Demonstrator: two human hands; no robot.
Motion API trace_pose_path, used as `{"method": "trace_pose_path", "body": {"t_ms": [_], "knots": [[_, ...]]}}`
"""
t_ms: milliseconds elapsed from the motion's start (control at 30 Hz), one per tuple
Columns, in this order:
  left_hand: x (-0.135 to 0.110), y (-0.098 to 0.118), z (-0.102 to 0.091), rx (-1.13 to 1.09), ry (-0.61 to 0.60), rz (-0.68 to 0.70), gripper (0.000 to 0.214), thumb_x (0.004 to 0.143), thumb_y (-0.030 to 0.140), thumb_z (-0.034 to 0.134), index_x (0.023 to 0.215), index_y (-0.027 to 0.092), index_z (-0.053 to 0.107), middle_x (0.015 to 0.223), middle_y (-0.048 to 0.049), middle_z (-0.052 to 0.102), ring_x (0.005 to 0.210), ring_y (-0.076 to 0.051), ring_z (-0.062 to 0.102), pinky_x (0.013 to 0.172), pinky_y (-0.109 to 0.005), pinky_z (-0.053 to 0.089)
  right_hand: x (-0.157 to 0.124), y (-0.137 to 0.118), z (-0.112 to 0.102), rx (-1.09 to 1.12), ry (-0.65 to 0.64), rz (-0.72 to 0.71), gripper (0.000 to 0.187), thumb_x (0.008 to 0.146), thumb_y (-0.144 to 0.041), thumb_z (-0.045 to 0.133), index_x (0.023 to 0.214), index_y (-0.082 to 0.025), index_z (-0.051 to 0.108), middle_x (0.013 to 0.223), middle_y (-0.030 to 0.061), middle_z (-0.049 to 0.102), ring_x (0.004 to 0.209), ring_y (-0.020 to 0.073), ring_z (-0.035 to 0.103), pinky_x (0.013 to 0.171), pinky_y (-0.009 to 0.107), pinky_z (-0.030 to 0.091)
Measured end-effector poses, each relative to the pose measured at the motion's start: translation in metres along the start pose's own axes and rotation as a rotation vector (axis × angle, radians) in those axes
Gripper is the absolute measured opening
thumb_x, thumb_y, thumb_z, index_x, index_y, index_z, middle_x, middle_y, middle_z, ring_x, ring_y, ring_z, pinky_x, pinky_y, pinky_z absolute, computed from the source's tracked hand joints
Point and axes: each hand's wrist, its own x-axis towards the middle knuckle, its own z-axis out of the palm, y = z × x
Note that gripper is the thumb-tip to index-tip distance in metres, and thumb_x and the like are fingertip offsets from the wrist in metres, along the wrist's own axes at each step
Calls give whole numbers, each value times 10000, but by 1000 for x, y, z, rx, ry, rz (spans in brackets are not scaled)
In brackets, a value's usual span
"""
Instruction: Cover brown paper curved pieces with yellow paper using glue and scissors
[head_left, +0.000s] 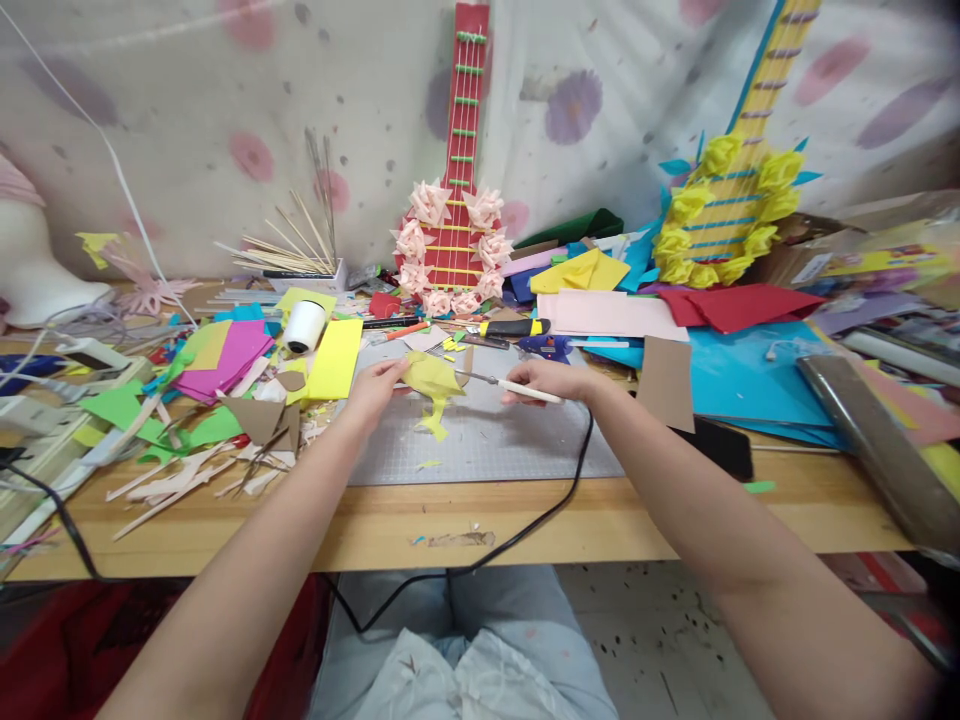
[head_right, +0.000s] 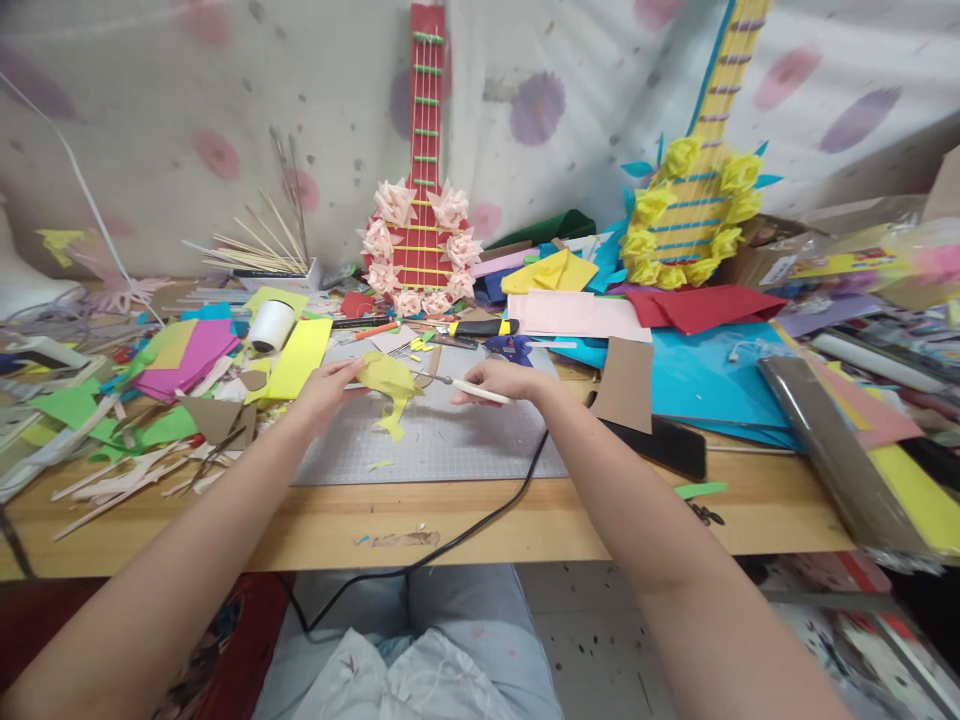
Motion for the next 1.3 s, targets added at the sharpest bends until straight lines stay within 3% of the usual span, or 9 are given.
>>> {"method": "trace_pose_path", "body": {"t_ms": [200,300,433,533,733,1033,1300], "knots": [[2,-21,2,-177,155,45,319,568,360,712,788,133,667,909,-82,675,891,-194,607,718,-299,513,14,-3,29,-187,479,221,500,645,-669,531,780,-188,547,813,75,612,688,178,510,532,251,271],[0,-29,5,-204,203,63,364,546,369,719,820,137,666,923,-74,673,881,-184,609,691,-277,511,24,-8,42,-206,542,287,460,680,-627,529,841,-196,539,878,110,619,741,212,529,548,264,268],[-5,-34,4,-169,198,118,427,534,392,716,874,139,662,921,-59,672,834,-171,605,645,-255,492,28,-12,46,-145,637,269,411,723,-598,489,840,-206,528,859,95,617,742,211,525,556,268,274],[-6,-38,1,-47,202,196,411,584,396,681,909,146,651,909,-52,669,800,-154,594,641,-243,475,26,-14,43,-98,669,202,389,724,-589,485,820,-214,528,831,61,613,719,191,514,560,259,279],[-6,-44,1,100,194,321,286,664,372,606,842,150,579,821,-35,614,711,-125,555,613,-239,471,29,-16,38,-72,601,110,380,706,-569,513,802,-202,544,811,33,612,715,171,513,576,244,295],[-5,-46,4,-24,211,282,289,579,272,670,764,165,475,702,10,540,630,-102,524,565,-240,487,43,-15,53,-100,818,274,335,772,-528,446,855,-219,544,829,43,627,724,181,540,558,258,289],[-3,-47,4,-71,209,261,307,572,273,678,772,172,467,698,18,541,641,-109,549,531,-234,492,32,-3,58,-279,800,359,275,796,-475,453,844,-212,516,902,62,625,830,201,554,597,275,299]]}}
